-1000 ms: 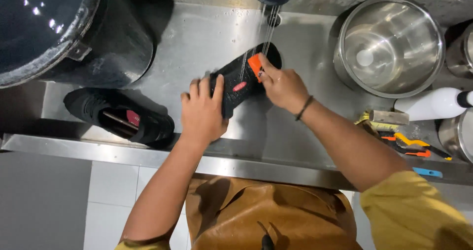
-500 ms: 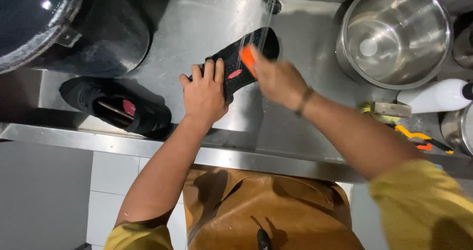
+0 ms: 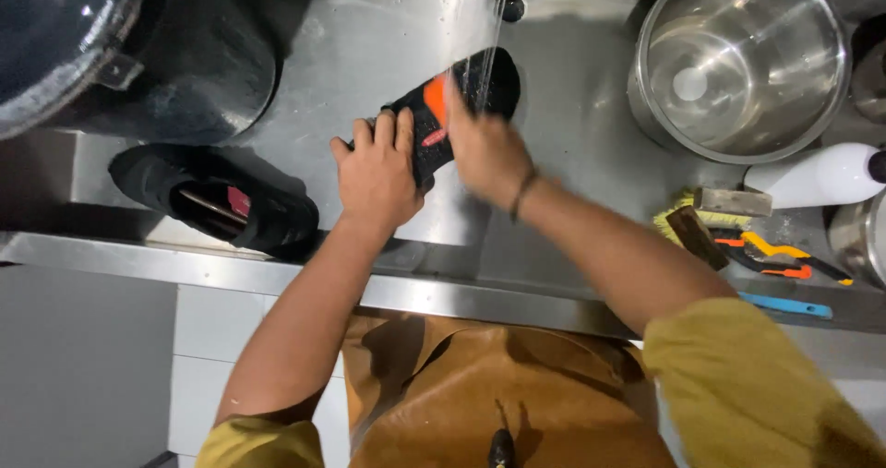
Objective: Scrubbing and rinsing the sole of a black sneaker in a sink using a small cleaning tool.
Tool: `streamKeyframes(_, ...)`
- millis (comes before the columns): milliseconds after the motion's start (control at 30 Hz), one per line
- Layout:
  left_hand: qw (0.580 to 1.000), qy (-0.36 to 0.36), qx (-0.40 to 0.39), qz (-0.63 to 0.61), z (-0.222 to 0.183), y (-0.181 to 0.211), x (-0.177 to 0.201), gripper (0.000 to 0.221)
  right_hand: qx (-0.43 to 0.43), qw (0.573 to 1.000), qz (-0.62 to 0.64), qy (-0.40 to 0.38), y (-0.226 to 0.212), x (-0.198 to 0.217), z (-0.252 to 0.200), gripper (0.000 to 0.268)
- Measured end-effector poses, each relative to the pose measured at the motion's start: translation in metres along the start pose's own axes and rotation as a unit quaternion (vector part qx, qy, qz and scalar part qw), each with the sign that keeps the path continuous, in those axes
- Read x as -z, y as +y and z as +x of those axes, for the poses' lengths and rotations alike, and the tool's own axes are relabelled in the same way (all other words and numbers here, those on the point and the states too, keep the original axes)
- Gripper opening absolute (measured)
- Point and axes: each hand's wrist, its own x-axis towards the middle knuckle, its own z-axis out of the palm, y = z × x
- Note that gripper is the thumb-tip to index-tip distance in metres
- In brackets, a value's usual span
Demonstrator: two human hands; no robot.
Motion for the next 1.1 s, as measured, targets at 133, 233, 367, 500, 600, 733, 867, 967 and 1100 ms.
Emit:
streamKeyframes(133,1.0,0.022,-0.006,-0.01,-0.001,-0.003,-0.006,0.1,-0.01,0.993,0.013,-0.115,0.042,0.0,-0.048,0.047)
streamKeyframes(233,1.0,0.019,-0.007,-0.016,0.003,-0.003,-0.002,0.1,-0.05,0.996,0.024,-0.073,0.071,-0.002,-0.044,0.037)
streamKeyframes(367,0.993,0.12,-0.015,-0.002,0.0,-0.004,-0.017,0.1,-0.023,0.997,0.012,0.072,0.088,-0.032,0.007,0.051)
streamKeyframes(500,1.0,0.023,0.001,-0.006,0.001,-0.001,-0.008,0.106,-0.004,0.998,0.033,0.05,0.028,-0.034,-0.008,0.058)
streamKeyframes(600,1.0,0.018,0.0,-0.022,0.0,0.001,-0.003,0.105,0.025,0.999,0.026,-0.003,0.032,0.004,-0.019,0.057)
streamKeyframes(733,0.998,0.054,0.011,-0.039,0.006,0.01,-0.003,0.103,-0.005,0.993,0.017,0.115,0.074,-0.042,0.009,0.049)
streamKeyframes(867,0.999,0.018,0.015,-0.022,0.001,0.008,-0.005,0.104,-0.01,0.999,-0.006,0.035,0.066,-0.038,0.004,0.054)
streamKeyframes(967,0.999,0.004,0.017,-0.031,0.001,0.011,-0.004,0.106,-0.051,0.996,-0.047,0.05,0.063,-0.02,0.005,0.05)
streamKeyframes(1100,1.0,-0.003,0.016,-0.024,0.003,0.008,-0.005,0.106,0.021,0.999,0.001,0.035,0.045,-0.064,-0.009,0.052)
